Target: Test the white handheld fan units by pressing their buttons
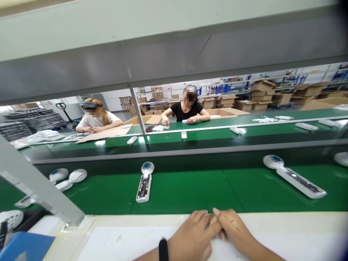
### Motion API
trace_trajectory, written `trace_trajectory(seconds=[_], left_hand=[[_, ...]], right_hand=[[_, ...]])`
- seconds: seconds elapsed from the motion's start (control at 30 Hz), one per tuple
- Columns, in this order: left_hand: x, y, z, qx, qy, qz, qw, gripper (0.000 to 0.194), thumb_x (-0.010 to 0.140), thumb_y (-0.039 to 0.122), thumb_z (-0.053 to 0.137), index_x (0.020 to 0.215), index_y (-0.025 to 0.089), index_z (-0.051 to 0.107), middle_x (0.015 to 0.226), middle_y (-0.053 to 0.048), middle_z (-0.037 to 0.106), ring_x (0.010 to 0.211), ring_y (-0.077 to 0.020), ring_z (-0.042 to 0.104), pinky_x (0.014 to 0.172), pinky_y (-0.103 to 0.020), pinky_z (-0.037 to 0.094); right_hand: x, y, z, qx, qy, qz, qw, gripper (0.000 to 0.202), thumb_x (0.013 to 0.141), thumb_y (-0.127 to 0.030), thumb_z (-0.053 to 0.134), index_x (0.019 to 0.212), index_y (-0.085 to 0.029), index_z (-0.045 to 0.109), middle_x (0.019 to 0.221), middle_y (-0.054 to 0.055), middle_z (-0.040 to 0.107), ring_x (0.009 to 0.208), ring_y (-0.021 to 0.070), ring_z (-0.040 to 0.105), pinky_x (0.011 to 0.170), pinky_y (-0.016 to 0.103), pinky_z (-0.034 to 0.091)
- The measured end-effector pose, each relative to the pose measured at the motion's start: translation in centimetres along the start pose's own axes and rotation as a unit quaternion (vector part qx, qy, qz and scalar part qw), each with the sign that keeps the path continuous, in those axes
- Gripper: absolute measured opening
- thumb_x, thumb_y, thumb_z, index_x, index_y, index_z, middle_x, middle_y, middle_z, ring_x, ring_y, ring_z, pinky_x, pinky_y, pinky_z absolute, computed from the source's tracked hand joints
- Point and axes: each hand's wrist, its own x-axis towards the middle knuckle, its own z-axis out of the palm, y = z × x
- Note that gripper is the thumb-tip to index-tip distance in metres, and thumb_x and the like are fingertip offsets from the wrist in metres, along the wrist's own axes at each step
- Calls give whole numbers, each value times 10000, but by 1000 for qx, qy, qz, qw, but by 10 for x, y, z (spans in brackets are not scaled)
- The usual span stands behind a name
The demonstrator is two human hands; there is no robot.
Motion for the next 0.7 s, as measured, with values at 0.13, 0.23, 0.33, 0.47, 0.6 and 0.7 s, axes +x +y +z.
trace_trajectory(seconds=[0.13, 0.23, 0.33, 0.47, 0.6, 0.7], left_hand=[[1, 0, 1, 4, -2, -5, 1000, 579, 740, 122, 441, 1281, 157, 238, 1174, -100, 479, 1126, -232, 399, 1003, -376, 316], [2, 0, 1, 7, -10, 2, 1000, 586, 741, 132, 445, 1282, 148, 221, 1164, -105, 482, 1118, -234, 403, 987, -378, 333], [2, 0, 1, 8, -10, -1, 1000, 571, 751, 132, 441, 1276, 162, 218, 1181, -102, 474, 1129, -235, 396, 981, -387, 337], [2, 0, 2, 10, -5, -1, 1000, 576, 752, 127, 431, 1282, 160, 207, 1189, -106, 468, 1134, -239, 393, 981, -392, 335], [2, -2, 3, 8, -1, 7, 1000, 595, 743, 134, 439, 1291, 144, 208, 1168, -107, 476, 1113, -237, 406, 987, -375, 330], [2, -1, 2, 4, 1, 1, 1000, 581, 740, 130, 444, 1281, 153, 232, 1167, -98, 477, 1118, -229, 399, 996, -362, 320]], right_hand=[[1, 2, 0, -6, 15, -7, 1000, 580, 836, -558, 350, 417, -175, 467, 396, -16, 415, 398, 111, 386, 470, 258, 310], [1, 3, 0, -6, 15, 2, 1000, 584, 838, -559, 347, 428, -168, 487, 394, -19, 408, 386, 106, 370, 455, 256, 302], [0, 4, 0, -9, 20, -1, 1000, 589, 828, -573, 357, 415, -170, 473, 393, -18, 408, 391, 107, 374, 460, 255, 313], [0, 4, 0, -13, 18, -3, 1000, 584, 821, -586, 360, 427, -172, 480, 391, -21, 406, 391, 108, 376, 459, 254, 317], [1, 3, 0, -12, 18, -3, 1000, 587, 827, -579, 351, 426, -173, 486, 386, -23, 396, 387, 108, 370, 459, 256, 314], [0, 2, 0, -8, 21, -7, 1000, 578, 819, -582, 366, 419, -177, 471, 389, -22, 400, 389, 110, 372, 460, 256, 317]])
